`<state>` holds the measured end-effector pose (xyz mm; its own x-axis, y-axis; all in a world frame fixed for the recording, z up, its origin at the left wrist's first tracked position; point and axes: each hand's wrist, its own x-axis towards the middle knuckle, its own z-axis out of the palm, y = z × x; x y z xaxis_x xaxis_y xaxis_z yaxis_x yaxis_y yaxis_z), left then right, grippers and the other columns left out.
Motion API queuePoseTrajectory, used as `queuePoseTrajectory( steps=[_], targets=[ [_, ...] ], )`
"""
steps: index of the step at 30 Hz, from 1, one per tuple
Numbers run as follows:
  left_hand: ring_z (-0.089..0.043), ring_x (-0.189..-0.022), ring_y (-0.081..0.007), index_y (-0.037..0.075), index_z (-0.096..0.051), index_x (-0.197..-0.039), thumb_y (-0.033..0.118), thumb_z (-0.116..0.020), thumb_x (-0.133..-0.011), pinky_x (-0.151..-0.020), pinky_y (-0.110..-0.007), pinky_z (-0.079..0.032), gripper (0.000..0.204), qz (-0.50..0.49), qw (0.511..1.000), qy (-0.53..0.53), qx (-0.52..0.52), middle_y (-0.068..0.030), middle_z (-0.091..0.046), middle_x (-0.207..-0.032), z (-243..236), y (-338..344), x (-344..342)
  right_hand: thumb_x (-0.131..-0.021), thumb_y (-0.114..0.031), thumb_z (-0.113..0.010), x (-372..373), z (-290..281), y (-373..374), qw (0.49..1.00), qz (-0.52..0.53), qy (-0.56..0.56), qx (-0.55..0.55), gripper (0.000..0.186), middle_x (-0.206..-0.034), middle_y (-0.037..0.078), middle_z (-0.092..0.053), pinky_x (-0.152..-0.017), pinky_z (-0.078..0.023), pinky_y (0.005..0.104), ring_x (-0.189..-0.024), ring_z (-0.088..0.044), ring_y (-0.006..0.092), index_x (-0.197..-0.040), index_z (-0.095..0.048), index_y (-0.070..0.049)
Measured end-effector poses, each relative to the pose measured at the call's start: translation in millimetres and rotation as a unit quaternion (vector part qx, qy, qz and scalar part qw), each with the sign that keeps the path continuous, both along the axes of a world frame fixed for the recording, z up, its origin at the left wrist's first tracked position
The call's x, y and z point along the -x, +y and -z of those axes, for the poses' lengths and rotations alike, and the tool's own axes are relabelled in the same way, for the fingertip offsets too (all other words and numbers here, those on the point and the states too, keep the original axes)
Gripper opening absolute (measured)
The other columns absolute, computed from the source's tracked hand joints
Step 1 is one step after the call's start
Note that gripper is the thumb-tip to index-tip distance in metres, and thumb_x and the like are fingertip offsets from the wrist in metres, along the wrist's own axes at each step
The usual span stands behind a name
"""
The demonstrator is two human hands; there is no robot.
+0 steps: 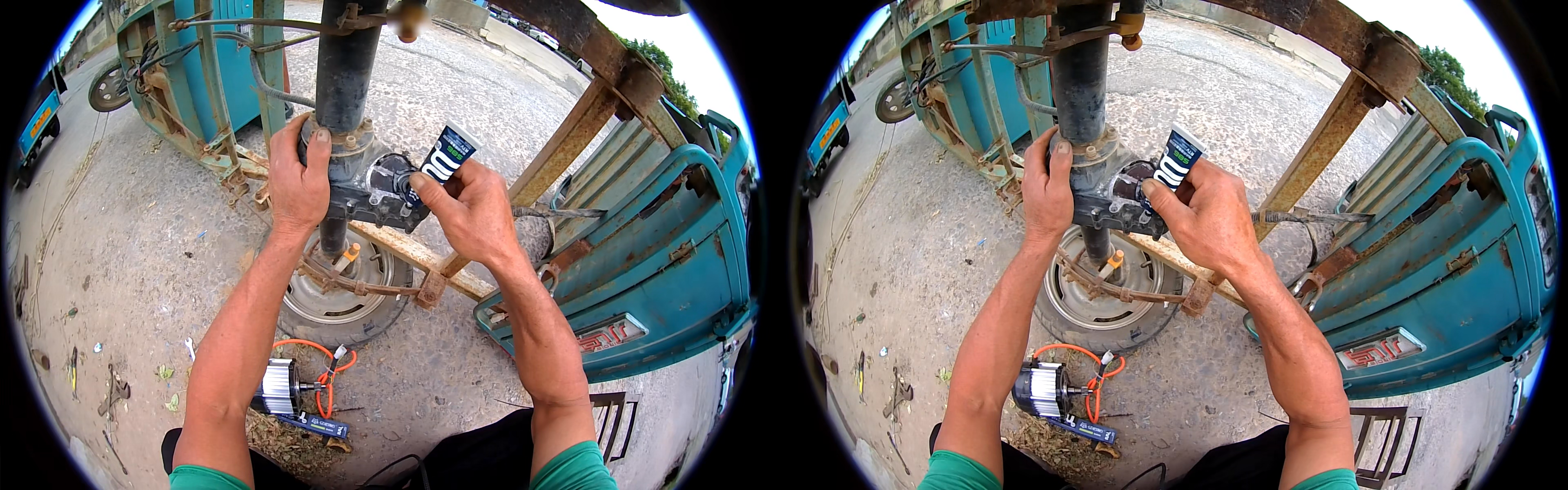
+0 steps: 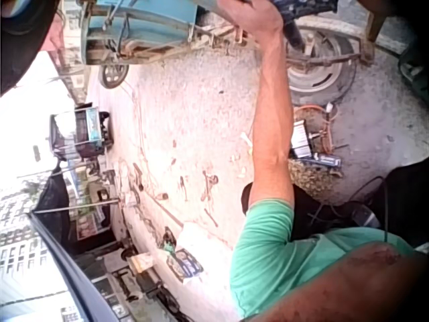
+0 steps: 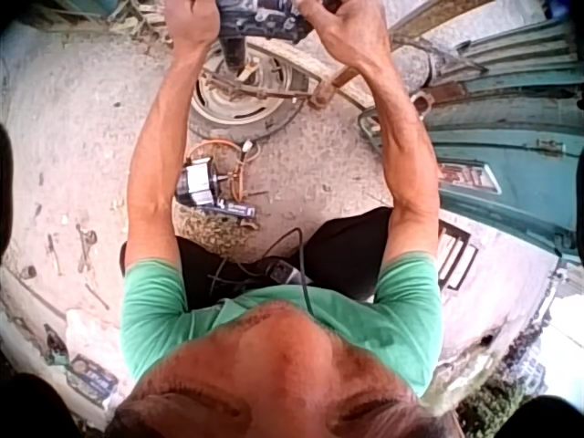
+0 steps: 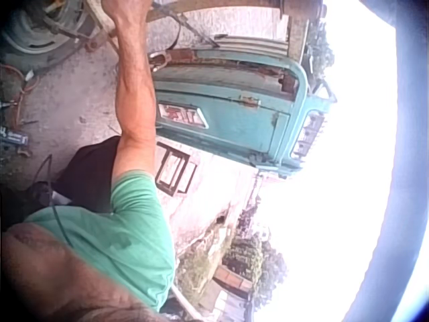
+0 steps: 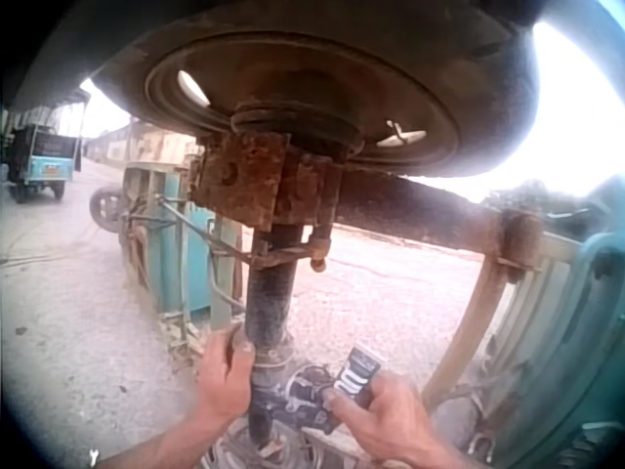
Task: The person applies grease from a tube to the inner surfaces of a vehicle's wheel hub assembly. After greasing, the person picks up an electric motor and positions it against the hub, aligning it for installation.
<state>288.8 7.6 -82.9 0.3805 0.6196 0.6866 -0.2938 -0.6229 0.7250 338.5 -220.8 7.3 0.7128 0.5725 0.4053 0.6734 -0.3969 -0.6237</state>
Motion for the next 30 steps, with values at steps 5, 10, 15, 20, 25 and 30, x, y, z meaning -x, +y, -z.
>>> queuePoseTrajectory(
  steps=[5,10,15,20,25,30],
  targets=[
    [-0.056,-0.12,-0.0367,-0.005,-0.057,-0.136,0.049,-0.055,-0.104,-0.106,-0.044,-0.043,0.063,-0.004,1.0,0.009,0.0,-0.0226,-0.058,-0.127,-0.7,-0.3,1.3,-0.093,-0.029,-0.077,7.5,-7.9,3.3,1.0,0.007,0.009,0.019,0.035,-0.067,0.011,-0.066,-0.055,-0.049,0.0373,-0.059,-0.06,0.0166,-0.091,-0.069,0.005],
    [-0.056,-0.12,-0.037,-0.005,-0.056,-0.136,0.05,-0.055,-0.104,-0.106,-0.044,-0.043,0.063,0.003,1.0,0.004,0.005,-0.0229,-0.058,-0.127,1.6,1.1,-0.6,-0.093,-0.028,-0.076,7.2,-7.6,4.1,1.0,-0.005,0.005,0.015,0.034,-0.068,0.012,-0.067,-0.056,-0.05,0.0379,-0.06,-0.062,0.0176,-0.091,-0.069,0.005],
    [-0.056,-0.12,-0.0373,-0.005,-0.056,-0.136,0.049,-0.054,-0.104,-0.106,-0.044,-0.043,0.063,0.0,1.0,0.005,0.002,-0.0232,-0.058,-0.127,1.6,1.5,0.0,-0.093,-0.027,-0.076,1.8,-3.9,3.1,1.0,0.0,-0.004,0.013,0.033,-0.07,0.013,-0.069,-0.058,-0.051,0.0385,-0.061,-0.064,0.0185,-0.092,-0.07,0.005],
    [-0.056,-0.12,-0.0373,-0.005,-0.057,-0.136,0.048,-0.055,-0.104,-0.106,-0.044,-0.043,0.062,0.001,1.0,0.003,0.001,-0.0233,-0.058,-0.128,1.6,1.6,-0.3,-0.093,-0.026,-0.076,-0.4,-2.7,0.1,1.0,-0.006,-0.01,0.006,0.032,-0.07,0.013,-0.069,-0.058,-0.052,0.038,-0.061,-0.064,0.0183,-0.092,-0.07,0.005],
    [-0.056,-0.121,-0.0375,-0.005,-0.057,-0.136,0.047,-0.055,-0.104,-0.106,-0.044,-0.043,0.061,0.008,1.0,-0.003,0.006,-0.0235,-0.058,-0.128,2.5,2.5,-1.6,-0.094,-0.026,-0.075,3.7,-7.4,-2.0,1.0,-0.007,-0.014,0.016,0.032,-0.07,0.012,-0.069,-0.057,-0.052,0.0376,-0.061,-0.064,0.0173,-0.093,-0.07,0.006],
    [-0.056,-0.121,-0.0375,-0.005,-0.057,-0.136,0.047,-0.055,-0.104,-0.106,-0.044,-0.043,0.061,0.001,1.0,0.003,0.001,-0.0235,-0.059,-0.128,1.0,1.8,-0.3,-0.094,-0.026,-0.075,6.5,-10.7,-1.9,1.0,-0.009,-0.01,0.028,0.032,-0.069,0.012,-0.069,-0.057,-0.052,0.0377,-0.061,-0.064,0.0172,-0.092,-0.07,0.005]
  ],
)
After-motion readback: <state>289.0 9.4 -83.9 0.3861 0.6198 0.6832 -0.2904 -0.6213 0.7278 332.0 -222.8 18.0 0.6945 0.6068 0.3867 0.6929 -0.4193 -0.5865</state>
